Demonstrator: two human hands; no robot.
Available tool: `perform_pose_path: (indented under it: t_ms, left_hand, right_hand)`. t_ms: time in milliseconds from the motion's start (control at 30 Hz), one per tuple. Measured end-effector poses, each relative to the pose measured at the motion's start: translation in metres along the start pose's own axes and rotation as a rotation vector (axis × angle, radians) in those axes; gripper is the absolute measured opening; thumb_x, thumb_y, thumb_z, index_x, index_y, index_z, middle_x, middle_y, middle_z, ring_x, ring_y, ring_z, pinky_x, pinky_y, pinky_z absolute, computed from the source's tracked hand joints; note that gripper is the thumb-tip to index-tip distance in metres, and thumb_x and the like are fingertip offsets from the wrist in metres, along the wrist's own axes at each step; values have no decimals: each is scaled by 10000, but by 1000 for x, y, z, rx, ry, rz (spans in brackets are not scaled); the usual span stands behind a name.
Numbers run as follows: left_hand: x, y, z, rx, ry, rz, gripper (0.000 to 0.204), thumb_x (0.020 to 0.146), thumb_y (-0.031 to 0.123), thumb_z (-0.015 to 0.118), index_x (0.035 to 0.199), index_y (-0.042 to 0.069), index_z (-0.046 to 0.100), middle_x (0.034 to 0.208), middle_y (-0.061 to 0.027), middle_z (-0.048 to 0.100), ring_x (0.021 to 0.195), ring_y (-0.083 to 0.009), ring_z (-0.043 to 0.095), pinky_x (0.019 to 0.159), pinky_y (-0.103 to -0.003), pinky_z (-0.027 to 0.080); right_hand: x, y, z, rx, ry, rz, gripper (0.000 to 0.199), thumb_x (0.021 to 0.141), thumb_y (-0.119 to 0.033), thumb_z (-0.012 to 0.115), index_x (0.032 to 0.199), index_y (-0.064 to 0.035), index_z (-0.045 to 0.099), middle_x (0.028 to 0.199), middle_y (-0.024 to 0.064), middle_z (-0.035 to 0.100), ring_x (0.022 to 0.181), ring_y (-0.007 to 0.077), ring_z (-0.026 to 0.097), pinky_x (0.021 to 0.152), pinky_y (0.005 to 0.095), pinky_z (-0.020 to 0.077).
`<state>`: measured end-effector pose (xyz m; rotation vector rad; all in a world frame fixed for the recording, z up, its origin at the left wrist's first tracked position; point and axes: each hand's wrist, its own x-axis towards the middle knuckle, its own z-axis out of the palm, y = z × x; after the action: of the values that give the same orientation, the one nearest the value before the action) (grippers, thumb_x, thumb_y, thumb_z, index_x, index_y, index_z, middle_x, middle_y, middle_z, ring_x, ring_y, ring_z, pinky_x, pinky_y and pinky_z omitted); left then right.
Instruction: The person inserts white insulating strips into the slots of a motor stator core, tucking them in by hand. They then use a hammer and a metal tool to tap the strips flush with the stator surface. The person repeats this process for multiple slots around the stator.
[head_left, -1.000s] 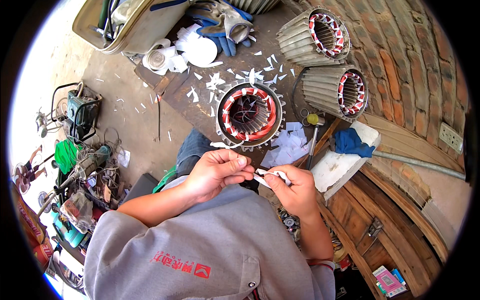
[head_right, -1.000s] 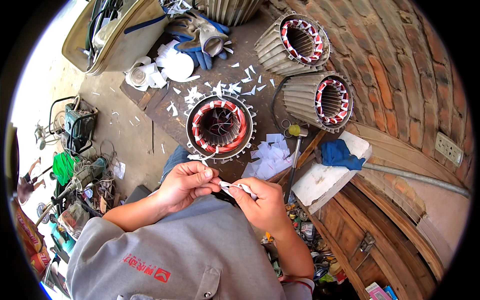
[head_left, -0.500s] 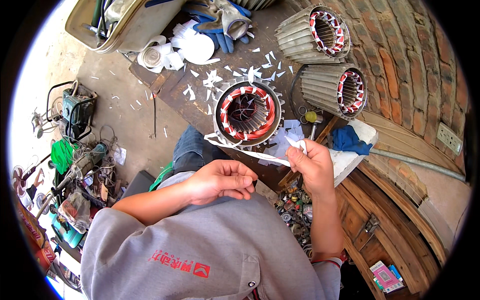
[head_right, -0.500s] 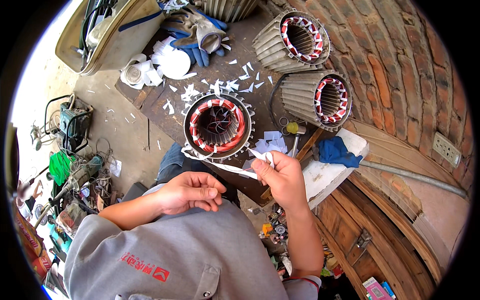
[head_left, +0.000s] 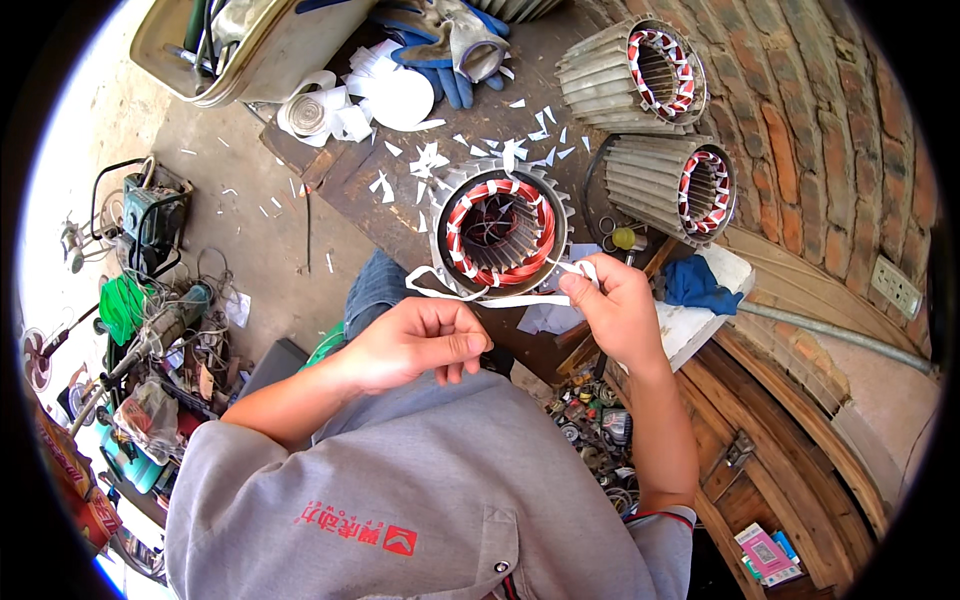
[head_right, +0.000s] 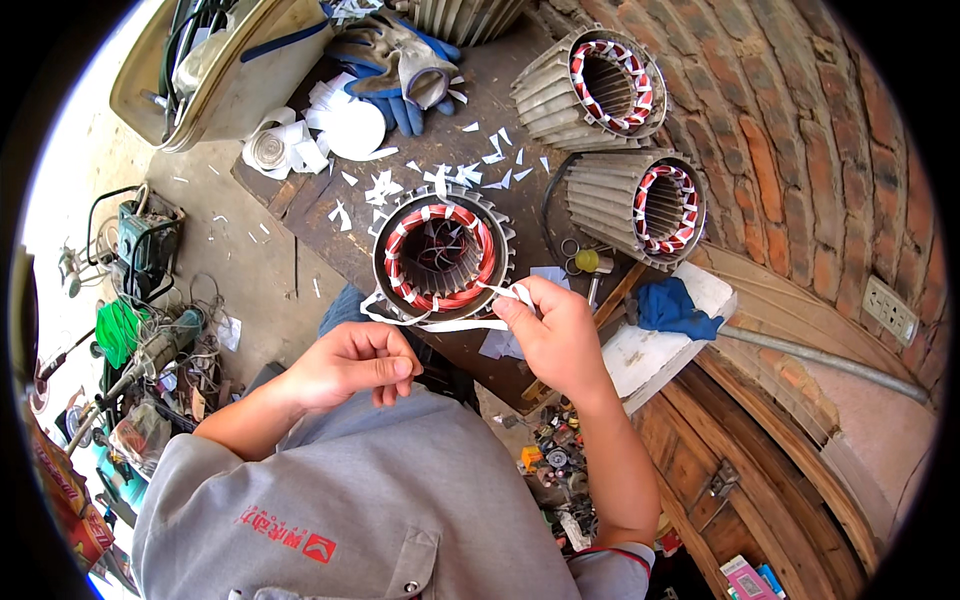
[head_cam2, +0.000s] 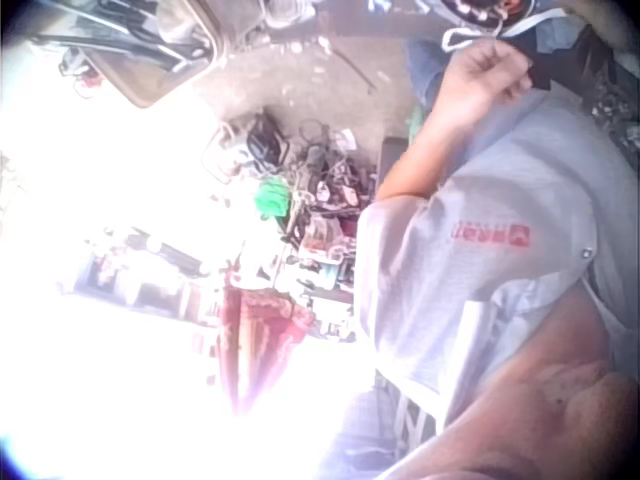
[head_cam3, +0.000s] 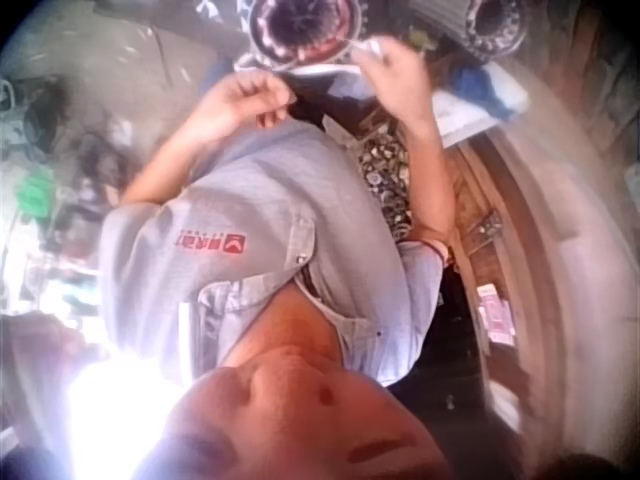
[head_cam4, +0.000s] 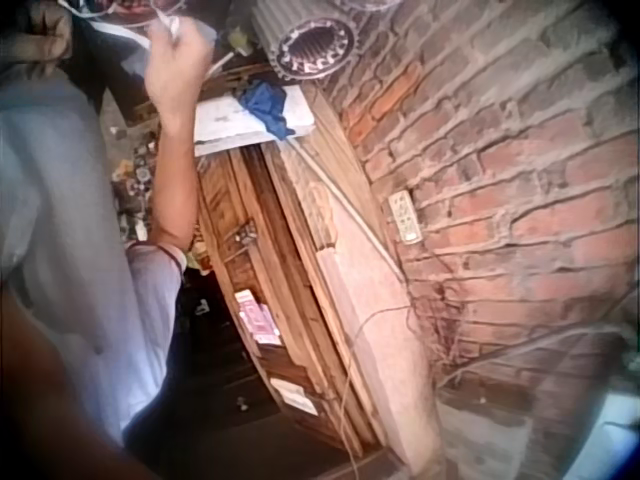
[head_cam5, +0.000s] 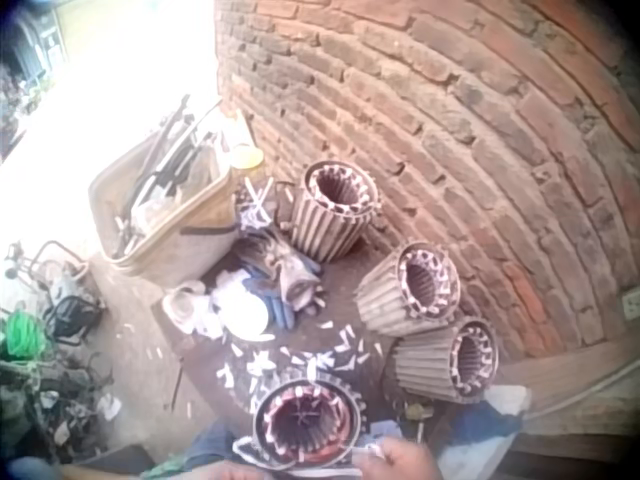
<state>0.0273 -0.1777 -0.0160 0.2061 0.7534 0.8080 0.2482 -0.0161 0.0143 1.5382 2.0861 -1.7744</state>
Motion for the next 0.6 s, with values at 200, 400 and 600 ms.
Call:
perform_pose_path:
  t_ms: [200, 400, 600]
  left_hand:
    - [15, 55, -1, 437, 251, 227, 107, 963, 106, 658, 1043, 34, 662, 846, -20, 673, 681, -83, 603, 597, -242, 487]
    - [71, 77, 15, 1858, 44, 418, 154, 793, 70, 654, 938, 31, 689, 941, -154, 700, 855, -310, 714, 693, -378, 567]
    - [90, 80, 16, 2119, -17, 304, 132, 776, 110, 654, 881, 56, 710, 885, -143, 713, 750, -288, 727, 642, -384, 572]
  right_hand:
    - [-3, -7, 12, -481, 79, -548, 65, 831, -57, 680, 876, -44, 635, 740, 91, 588, 649, 267, 597, 570, 361, 448]
    - [-7, 10, 34, -642, 159, -622, 122, 762, -22, 663, 868, -68, 625, 703, 82, 560, 636, 282, 597, 576, 400, 455]
    - [-29, 9, 32, 127, 64, -131, 169, 921, -42, 637, 1088, -20, 653, 847, 73, 693, 682, 194, 638, 619, 327, 500]
